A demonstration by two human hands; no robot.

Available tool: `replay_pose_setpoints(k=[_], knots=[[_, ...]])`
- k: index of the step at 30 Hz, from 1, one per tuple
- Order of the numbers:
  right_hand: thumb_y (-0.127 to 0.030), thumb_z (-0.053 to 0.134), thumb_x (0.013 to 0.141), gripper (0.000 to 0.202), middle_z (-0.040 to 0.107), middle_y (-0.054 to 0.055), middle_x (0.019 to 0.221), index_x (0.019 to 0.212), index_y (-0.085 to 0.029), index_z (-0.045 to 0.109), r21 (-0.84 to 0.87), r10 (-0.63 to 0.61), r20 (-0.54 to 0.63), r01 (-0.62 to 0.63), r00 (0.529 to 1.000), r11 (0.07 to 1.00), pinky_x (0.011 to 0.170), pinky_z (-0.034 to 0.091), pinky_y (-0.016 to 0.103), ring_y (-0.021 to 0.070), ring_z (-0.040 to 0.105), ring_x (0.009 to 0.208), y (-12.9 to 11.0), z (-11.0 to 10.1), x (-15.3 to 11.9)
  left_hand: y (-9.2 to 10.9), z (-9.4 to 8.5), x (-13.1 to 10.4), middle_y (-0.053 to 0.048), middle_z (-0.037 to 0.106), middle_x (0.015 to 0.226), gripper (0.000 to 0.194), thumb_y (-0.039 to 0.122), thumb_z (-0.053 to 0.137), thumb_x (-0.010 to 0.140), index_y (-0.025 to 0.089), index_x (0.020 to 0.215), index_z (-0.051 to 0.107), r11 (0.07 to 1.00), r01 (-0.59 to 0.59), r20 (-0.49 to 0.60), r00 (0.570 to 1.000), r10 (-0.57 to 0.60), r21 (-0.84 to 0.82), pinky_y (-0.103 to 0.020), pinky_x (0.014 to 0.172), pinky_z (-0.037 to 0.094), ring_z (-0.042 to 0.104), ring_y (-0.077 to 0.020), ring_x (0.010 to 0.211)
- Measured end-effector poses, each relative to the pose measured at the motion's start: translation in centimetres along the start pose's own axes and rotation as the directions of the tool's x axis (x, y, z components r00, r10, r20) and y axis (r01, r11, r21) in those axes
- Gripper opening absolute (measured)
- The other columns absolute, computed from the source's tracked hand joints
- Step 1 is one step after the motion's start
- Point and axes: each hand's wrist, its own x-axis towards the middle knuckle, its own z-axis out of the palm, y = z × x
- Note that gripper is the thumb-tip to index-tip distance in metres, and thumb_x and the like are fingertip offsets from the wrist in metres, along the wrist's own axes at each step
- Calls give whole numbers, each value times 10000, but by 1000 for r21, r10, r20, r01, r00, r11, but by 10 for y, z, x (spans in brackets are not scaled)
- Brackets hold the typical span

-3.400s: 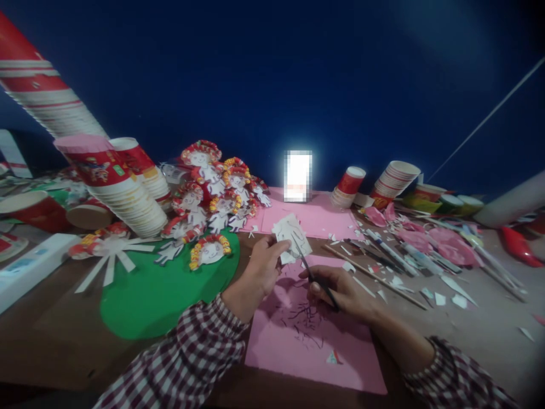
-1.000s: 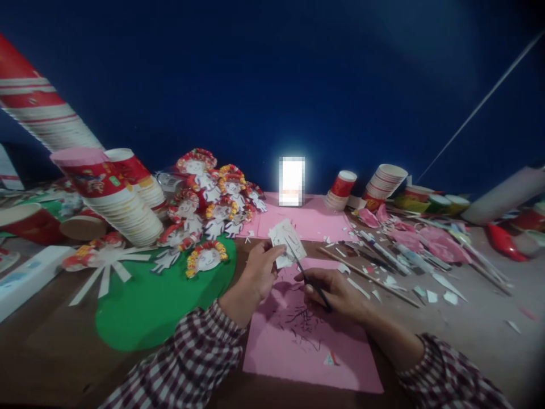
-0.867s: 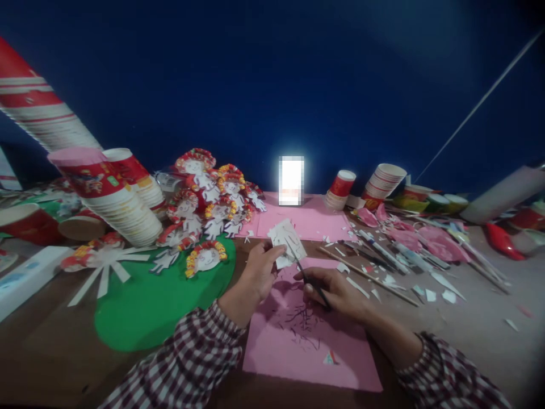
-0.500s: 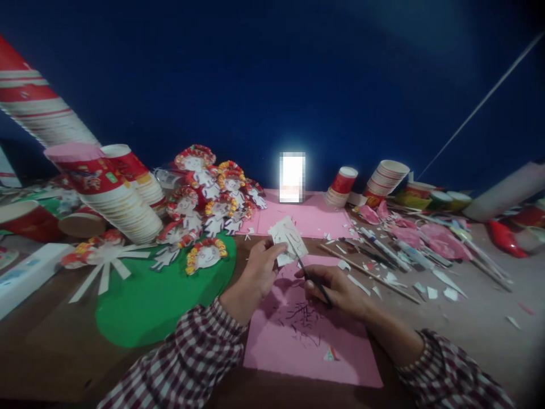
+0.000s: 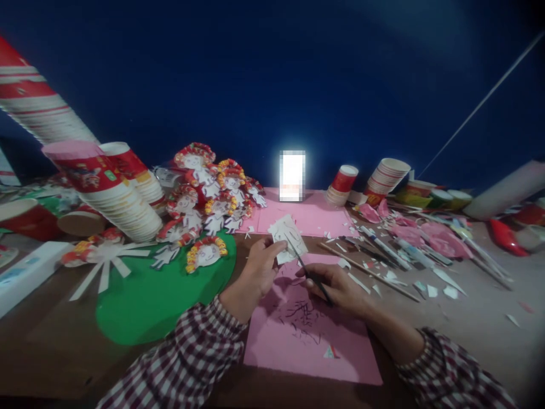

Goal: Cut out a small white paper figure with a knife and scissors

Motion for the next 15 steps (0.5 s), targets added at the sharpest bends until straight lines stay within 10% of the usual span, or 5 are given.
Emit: replay_pose_setpoints(k=[15], knots=[[-499,634,829,407,466,-63,557,1016,-139,603,38,19,-12,-18,1000,999,416,319,189,70,431,442,-1,1,0,0,-1,1,-22,671,744,127,127,657,694,171,805,611,1000,-5,13,1000,6,-27,-223,594,477,639,-145,677]])
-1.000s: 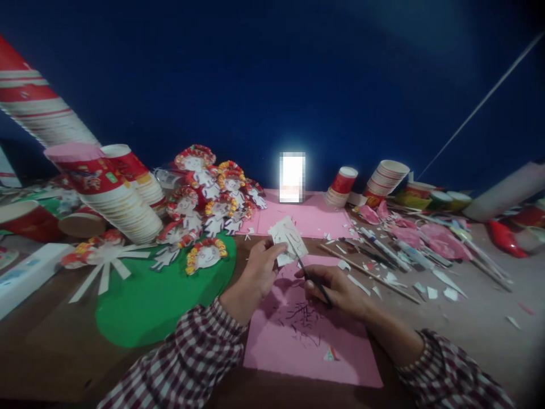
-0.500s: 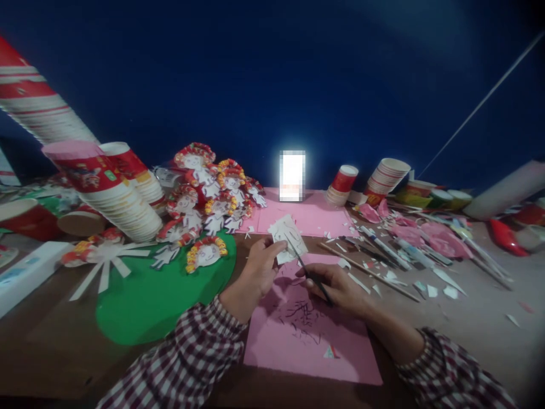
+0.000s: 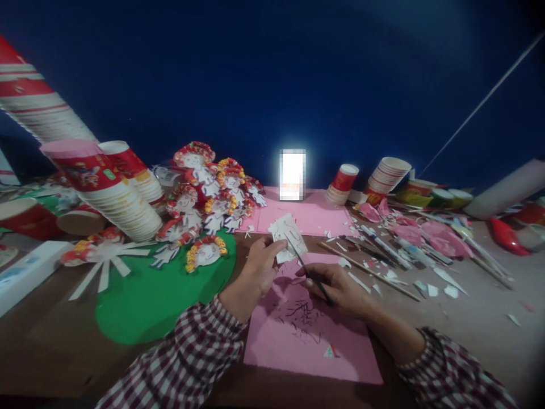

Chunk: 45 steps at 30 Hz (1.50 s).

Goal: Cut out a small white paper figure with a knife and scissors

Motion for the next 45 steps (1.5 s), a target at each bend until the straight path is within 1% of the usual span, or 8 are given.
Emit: replay_pose_setpoints(k=[4,7,12,16,20,25,32,45], knots=[[-484,631,838,409,478,-56,572,1043,-130,608,-18,-3,-7,3,1000,1000,424,330,196,71,441,447,1,0,0,2,1,-1,-35,689,797,119,120,661,690,174,789,624,1000,11,-26,1000,-11,11,-232,611,486,634,-144,687],[-476,625,842,407,502,-46,586,1054,-129,600,-31,-6,-9,6,1000,999,438,351,202,79,458,463,2,0,0,2,1,-1,-28,687,785,120,121,663,687,174,788,625,1000,14,-38,999,-14,17,-222,590,476,620,-132,657],[-490,620,841,419,508,-41,594,1053,-130,587,-25,-20,-7,20,1000,999,440,350,201,82,456,473,2,1,2,0,0,-1,-5,667,713,171,139,693,654,179,801,617,1000,23,-5,1000,-23,12,-205,547,453,604,-123,614],[-518,618,836,460,532,-24,631,1071,-124,581,-15,-34,-2,34,999,999,449,364,205,87,463,491,4,1,2,-2,0,-1,-13,674,727,218,169,736,616,178,797,616,999,29,3,1000,-29,28,-218,561,463,620,-139,647],[-536,627,826,476,518,-27,639,1071,-131,576,-5,-59,10,59,998,998,455,378,209,91,466,504,4,0,3,-3,0,-1,-24,676,731,262,158,751,580,161,810,625,1000,27,25,999,-27,-4,-232,616,483,635,-154,690],[-528,622,834,455,506,-31,635,1059,-136,572,-16,-62,15,62,998,998,453,383,212,91,469,499,4,0,3,-3,0,-1,-26,675,718,267,154,754,567,157,799,624,1000,25,37,999,-24,-18,-232,607,480,638,-158,681],[-515,612,854,417,464,-56,595,1039,-144,573,19,-94,35,94,995,995,437,340,203,74,426,467,8,-1,4,-6,-2,1,-28,682,724,306,170,784,547,150,809,628,999,13,48,999,-11,-35,-233,631,499,645,-151,674],[-519,630,835,440,439,-75,561,1036,-131,574,11,-39,7,38,999,999,408,323,188,66,407,435,2,2,2,-6,-2,2,-25,679,710,330,201,784,528,143,819,638,1000,9,26,1000,-9,-4,-246,622,495,635,-153,656]])
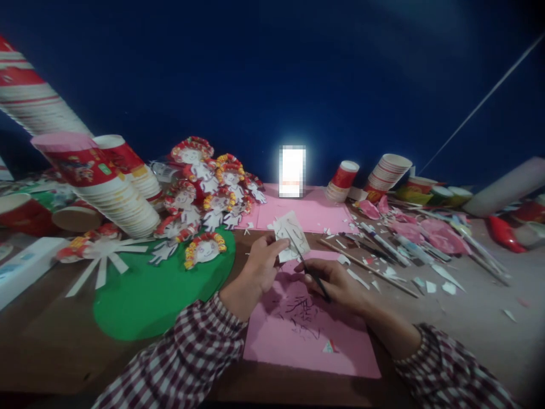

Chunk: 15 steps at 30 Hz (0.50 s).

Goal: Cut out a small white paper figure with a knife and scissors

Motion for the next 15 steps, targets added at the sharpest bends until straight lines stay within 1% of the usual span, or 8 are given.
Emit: replay_pose_setpoints(k=[5,9,15], knots=[[-506,656,816,449,462,-62,577,1031,-118,588,-57,-7,-24,5,1000,998,424,343,193,76,444,453,-3,0,0,0,1,0,-24,676,711,285,194,773,556,155,805,640,1000,-5,-2,1000,5,-3,-249,643,500,636,-154,669],[-519,643,822,461,443,-69,571,1037,-116,582,-46,6,-27,-8,1000,999,421,337,189,69,421,450,-4,0,0,0,2,-1,-25,679,731,295,176,763,568,158,832,631,1000,6,-13,1000,-6,-3,-251,640,499,638,-154,670],[-520,639,826,454,453,-62,590,1037,-121,586,-33,-5,-21,4,1000,999,425,335,191,66,418,458,-2,1,-1,0,1,-1,-25,680,731,286,184,767,588,161,834,623,1000,12,-14,1000,-12,3,-243,643,499,637,-146,672]])
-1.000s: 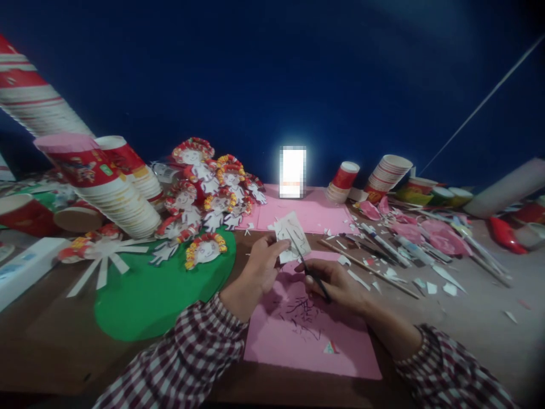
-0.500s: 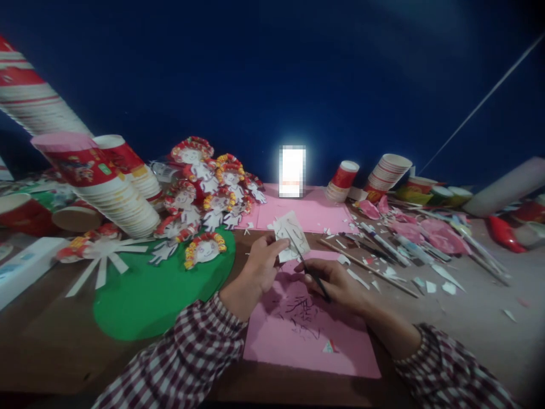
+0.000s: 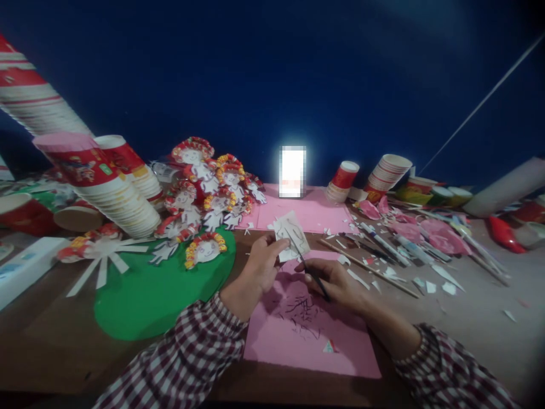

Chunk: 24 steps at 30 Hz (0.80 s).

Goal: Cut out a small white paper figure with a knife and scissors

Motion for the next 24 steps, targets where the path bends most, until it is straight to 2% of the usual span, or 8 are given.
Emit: replay_pose_setpoints(k=[9,17,24], knots=[[-550,621,832,451,480,-50,603,1001,-135,568,64,-31,47,28,998,998,432,351,198,73,428,471,1,-1,1,-1,1,0,-45,683,734,373,173,787,534,130,866,622,1000,-12,37,999,12,-1,-272,623,506,644,-176,668],[-540,637,828,418,459,-54,601,950,-145,574,37,-61,42,60,997,998,428,347,199,71,423,471,1,-1,1,-2,0,1,-52,687,755,379,195,787,537,129,867,614,1000,-30,60,998,29,7,-262,583,487,641,-177,667],[-545,631,828,439,451,-56,602,979,-136,587,7,-34,25,34,999,999,438,344,204,73,432,471,-3,0,2,-1,1,0,-57,681,750,378,187,790,532,132,865,621,1000,-18,63,998,19,-15,-259,617,499,647,-173,680]])
